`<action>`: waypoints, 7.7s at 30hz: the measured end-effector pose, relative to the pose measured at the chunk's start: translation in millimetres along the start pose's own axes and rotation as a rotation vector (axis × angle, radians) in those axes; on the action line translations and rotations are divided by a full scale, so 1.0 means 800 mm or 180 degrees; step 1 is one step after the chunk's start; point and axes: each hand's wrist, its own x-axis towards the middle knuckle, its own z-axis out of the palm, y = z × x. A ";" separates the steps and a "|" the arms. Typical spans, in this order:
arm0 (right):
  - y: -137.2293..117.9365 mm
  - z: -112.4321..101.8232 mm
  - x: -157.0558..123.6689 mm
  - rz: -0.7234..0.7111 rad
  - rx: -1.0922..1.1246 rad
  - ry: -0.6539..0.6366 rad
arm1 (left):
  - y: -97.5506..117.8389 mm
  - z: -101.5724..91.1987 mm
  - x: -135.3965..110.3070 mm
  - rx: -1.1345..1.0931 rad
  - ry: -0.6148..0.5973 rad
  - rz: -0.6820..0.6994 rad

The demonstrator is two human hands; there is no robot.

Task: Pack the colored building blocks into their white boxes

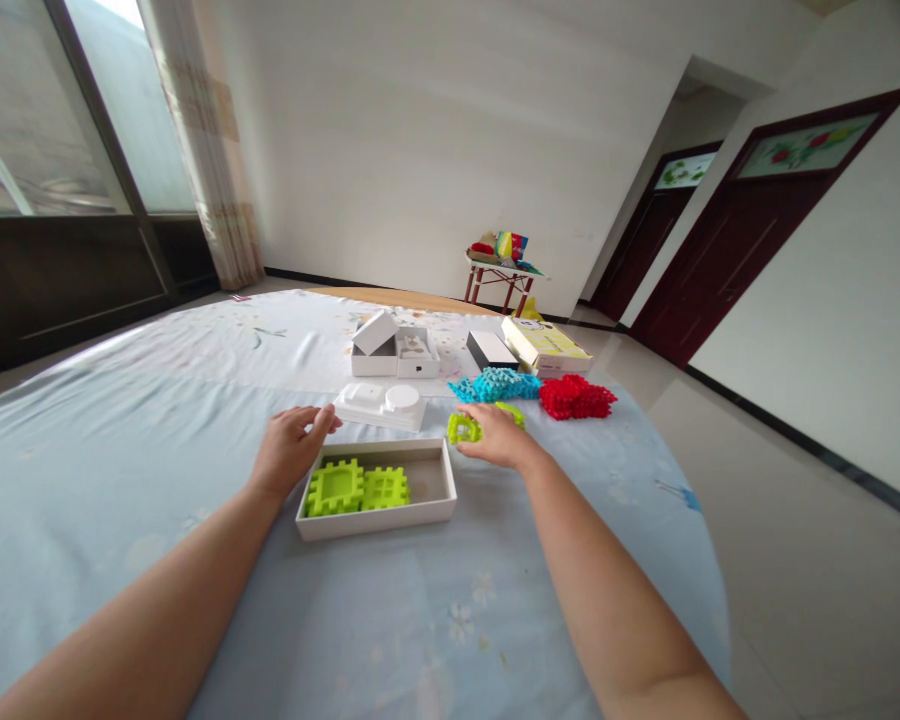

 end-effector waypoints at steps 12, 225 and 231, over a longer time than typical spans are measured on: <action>-0.115 -0.003 -0.012 -0.1228 0.0606 -0.0521 | -0.001 0.002 -0.001 -0.0004 0.0007 0.0090; 0.039 -0.041 -0.027 0.0252 0.0154 0.0494 | -0.005 -0.023 -0.026 0.0162 0.0040 -0.0643; 0.044 -0.004 -0.021 0.0583 -0.0428 0.0259 | -0.006 -0.024 -0.026 0.0165 -0.0057 -0.0675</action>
